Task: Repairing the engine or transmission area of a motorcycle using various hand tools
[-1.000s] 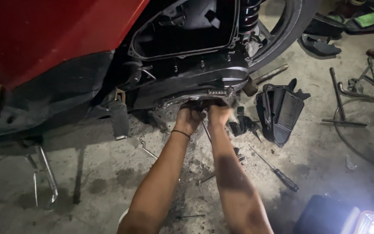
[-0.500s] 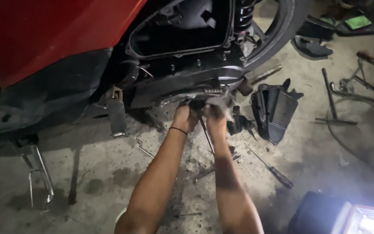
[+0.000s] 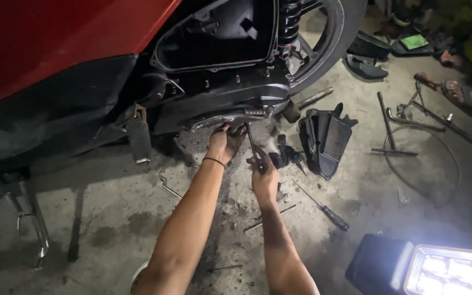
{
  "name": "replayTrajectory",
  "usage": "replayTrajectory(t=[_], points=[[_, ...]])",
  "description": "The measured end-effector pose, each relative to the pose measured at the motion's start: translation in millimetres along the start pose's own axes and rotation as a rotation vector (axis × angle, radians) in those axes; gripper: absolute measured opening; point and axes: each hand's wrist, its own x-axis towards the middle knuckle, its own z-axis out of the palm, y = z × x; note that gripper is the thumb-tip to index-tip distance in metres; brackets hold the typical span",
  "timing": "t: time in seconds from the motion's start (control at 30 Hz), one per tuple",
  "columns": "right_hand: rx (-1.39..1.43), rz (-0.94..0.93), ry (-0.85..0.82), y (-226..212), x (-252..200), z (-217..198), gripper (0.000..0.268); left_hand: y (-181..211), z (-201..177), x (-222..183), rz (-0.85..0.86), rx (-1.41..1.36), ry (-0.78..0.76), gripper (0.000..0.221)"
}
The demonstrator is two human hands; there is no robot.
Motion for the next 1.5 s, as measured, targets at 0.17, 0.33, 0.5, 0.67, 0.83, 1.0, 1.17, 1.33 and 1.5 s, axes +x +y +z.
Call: replayTrajectory(t=[0.17,0.33,0.5,0.67,0.83,1.0,1.17,1.33,1.5], points=[[0.014,-0.008,-0.001,-7.8,-0.4,-3.8,0.034,-2.9,-3.3,-11.7,-0.039,-0.003,-0.006,0.022],[-0.003,-0.031,0.014,-2.8,1.9,-2.7,0.033,-24.8,-47.4,40.5,0.398,0.812,-0.154,0.029],[-0.069,-0.038,0.023,3.9,4.4,-3.6,0.033,-16.5,-30.0,24.7,0.867,2.013,-0.214,0.046],[-0.036,-0.027,0.033,15.1,8.4,1.3,0.033,-28.6,-29.7,36.5,0.218,0.222,0.187,0.06],[0.002,-0.046,0.003,-6.4,8.0,-2.9,0.035,-16.0,32.2,-26.2,0.295,0.576,0.102,0.047],[0.094,0.074,-0.084,4.6,21.0,-1.0,0.033,-11.4,23.3,-11.4,0.244,0.434,0.137,0.037],[0.473,0.22,-0.212,24.4,28.9,5.7,0.035,-21.5,21.1,-18.7,0.197,0.448,0.111,0.029],[0.514,0.285,-0.335,14.3,35.5,-6.6,0.035,-20.3,35.3,-45.1,0.137,0.403,0.096,0.029],[0.343,0.276,-0.388,16.4,47.1,-10.5,0.034,-10.0,42.3,-70.3,0.091,0.348,0.102,0.029]])
